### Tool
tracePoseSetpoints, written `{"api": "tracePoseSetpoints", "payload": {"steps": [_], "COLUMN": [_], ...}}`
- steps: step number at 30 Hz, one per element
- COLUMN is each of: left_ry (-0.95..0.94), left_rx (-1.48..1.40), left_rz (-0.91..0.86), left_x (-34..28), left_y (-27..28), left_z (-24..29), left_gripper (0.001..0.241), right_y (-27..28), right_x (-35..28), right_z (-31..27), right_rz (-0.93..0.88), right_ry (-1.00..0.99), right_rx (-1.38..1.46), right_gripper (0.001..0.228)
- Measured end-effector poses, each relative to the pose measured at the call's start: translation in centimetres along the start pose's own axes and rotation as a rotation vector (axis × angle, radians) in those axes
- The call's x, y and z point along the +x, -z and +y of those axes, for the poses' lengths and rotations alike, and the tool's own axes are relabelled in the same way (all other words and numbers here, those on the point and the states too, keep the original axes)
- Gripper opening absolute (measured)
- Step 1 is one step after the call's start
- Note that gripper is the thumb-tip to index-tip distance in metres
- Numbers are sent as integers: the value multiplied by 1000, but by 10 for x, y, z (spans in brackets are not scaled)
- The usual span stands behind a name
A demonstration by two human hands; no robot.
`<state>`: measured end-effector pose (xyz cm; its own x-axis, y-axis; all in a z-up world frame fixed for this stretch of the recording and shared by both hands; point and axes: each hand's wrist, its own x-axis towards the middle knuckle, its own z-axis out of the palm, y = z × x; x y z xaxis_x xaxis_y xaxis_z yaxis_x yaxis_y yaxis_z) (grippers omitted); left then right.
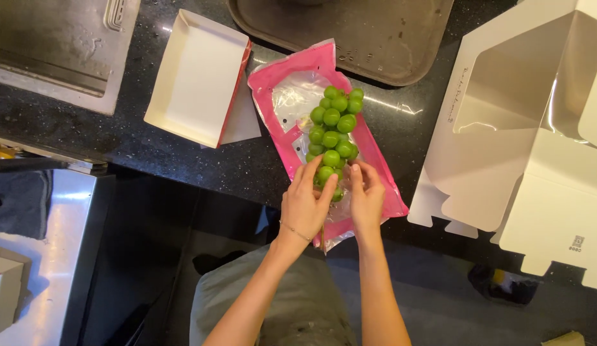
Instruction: Preparing and cutting mango and grapes to decorate small pastries.
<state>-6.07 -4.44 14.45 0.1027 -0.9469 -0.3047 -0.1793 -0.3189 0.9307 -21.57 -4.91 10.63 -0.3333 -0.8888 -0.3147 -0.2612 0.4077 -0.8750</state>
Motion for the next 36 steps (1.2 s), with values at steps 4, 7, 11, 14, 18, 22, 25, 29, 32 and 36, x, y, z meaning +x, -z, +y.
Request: {"api": "tracePoseSetpoints", "payload": {"steps": [4, 7, 11, 14, 18, 22, 25, 29, 32, 36], "left_ry": [-51, -43, -88, -118, 21, 9, -162, -392, 73, -62], "left_rx": [22, -26, -8, -33, -154, -7, 267, 203, -1046, -1172], "left_rz": [70, 1, -4, 32, 28, 46, 130, 297, -143, 131], "left_x": [-2, -6, -6, -4, -2, -9, -19, -50, -88, -149], "left_y": [0, 0, -2, -2, 1, 19, 37, 79, 131, 210], "left_z": [-3, -3, -14, -23, -27, -9, 0, 1, 13, 7], "left_gripper": [43, 46, 52, 51, 52, 57, 65, 44, 47, 42], "right_y": [-10, -28, -38, -33, -10, 13, 15, -6, -43, -116], "right_x": [-18, -20, -15, -12, 3, 1, -31, -90, -137, -193], "right_z": [-39, -59, -61, -38, -3, -33, -92, -128, -149, -176], "right_rz": [161, 98, 123, 106, -65, -144, -108, -174, -406, -841], "right_ry": [210, 166, 96, 185, 193, 180, 298, 366, 488, 451], "right_rx": [-442, -361, -399, -342, 24, 291, 166, 88, 57, 196], "right_gripper": [26, 29, 35, 36, 32, 31, 37, 36, 30, 26]}}
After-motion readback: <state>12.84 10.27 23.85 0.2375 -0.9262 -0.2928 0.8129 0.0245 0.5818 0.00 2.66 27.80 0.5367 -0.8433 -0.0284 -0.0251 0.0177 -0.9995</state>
